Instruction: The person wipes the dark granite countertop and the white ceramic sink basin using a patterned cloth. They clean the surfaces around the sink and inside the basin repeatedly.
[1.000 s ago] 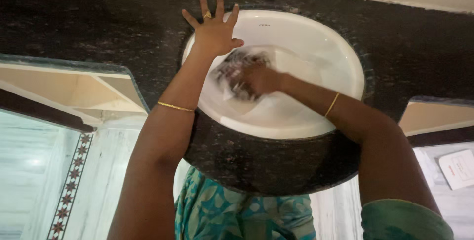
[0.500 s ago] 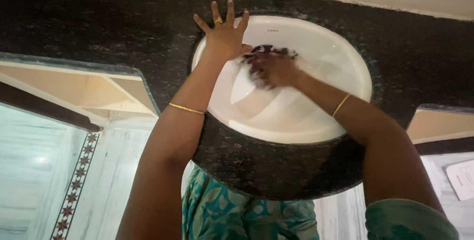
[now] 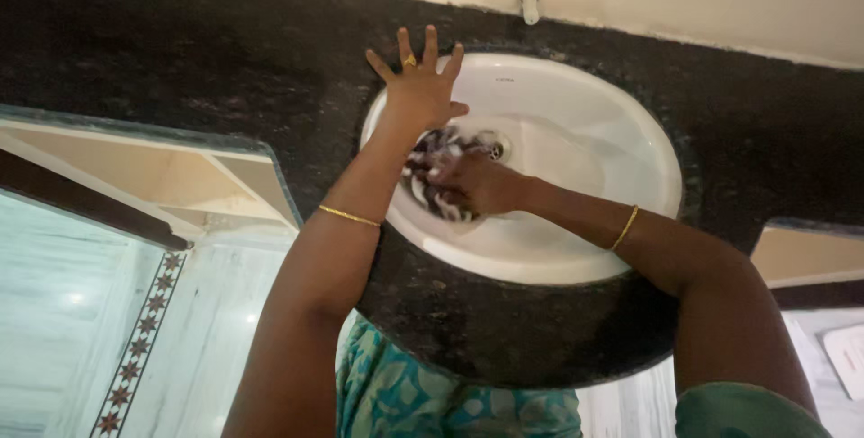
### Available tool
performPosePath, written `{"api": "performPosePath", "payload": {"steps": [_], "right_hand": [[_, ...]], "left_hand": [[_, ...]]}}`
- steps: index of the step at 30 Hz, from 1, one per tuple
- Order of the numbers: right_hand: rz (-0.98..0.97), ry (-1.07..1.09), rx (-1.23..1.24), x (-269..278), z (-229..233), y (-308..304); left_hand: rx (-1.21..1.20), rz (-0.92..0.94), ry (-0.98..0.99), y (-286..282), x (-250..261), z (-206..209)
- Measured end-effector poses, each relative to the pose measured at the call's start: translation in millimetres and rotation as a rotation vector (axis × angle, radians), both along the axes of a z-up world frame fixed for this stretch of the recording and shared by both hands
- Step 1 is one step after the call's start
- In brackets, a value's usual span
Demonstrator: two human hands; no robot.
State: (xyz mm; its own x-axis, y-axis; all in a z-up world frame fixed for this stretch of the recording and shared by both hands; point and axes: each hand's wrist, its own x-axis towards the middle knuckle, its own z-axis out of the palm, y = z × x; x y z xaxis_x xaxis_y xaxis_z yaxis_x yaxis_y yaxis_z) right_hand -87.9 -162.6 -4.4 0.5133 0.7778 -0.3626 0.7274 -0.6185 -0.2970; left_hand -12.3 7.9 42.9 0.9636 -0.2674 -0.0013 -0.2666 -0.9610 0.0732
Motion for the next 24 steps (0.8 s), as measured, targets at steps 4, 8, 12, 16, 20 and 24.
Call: {"api": "performPosePath", "payload": {"steps": [4,8,12,16,20,24], "right_hand": [[-0.17,-0.287,-0.113,1,3,1],[0.038,-0.081,0.209,6,-30,-2],[0.169,-0.015,0.281,26,-60,-13],[-0.252,-0.098,0.117,51,-67,-37],[0.13,-0.306,0.315,43,-74,-32],[-0.102,-0.057,0.279,33,-61,-23]], "left_hand": [[-0.029,-0.027,0.005,1,0,-5],[-0.039,-0.026,-0.007,1,3,-3],[-0.068,-0.033,-0.051,2,0,-5],[-0.06,-0.027,-0.012,0,-1,-3],[-0.056,-0.015,-0.012,1,-3,2],[-0.032,-0.015,0.033,1,-4,6]]}}
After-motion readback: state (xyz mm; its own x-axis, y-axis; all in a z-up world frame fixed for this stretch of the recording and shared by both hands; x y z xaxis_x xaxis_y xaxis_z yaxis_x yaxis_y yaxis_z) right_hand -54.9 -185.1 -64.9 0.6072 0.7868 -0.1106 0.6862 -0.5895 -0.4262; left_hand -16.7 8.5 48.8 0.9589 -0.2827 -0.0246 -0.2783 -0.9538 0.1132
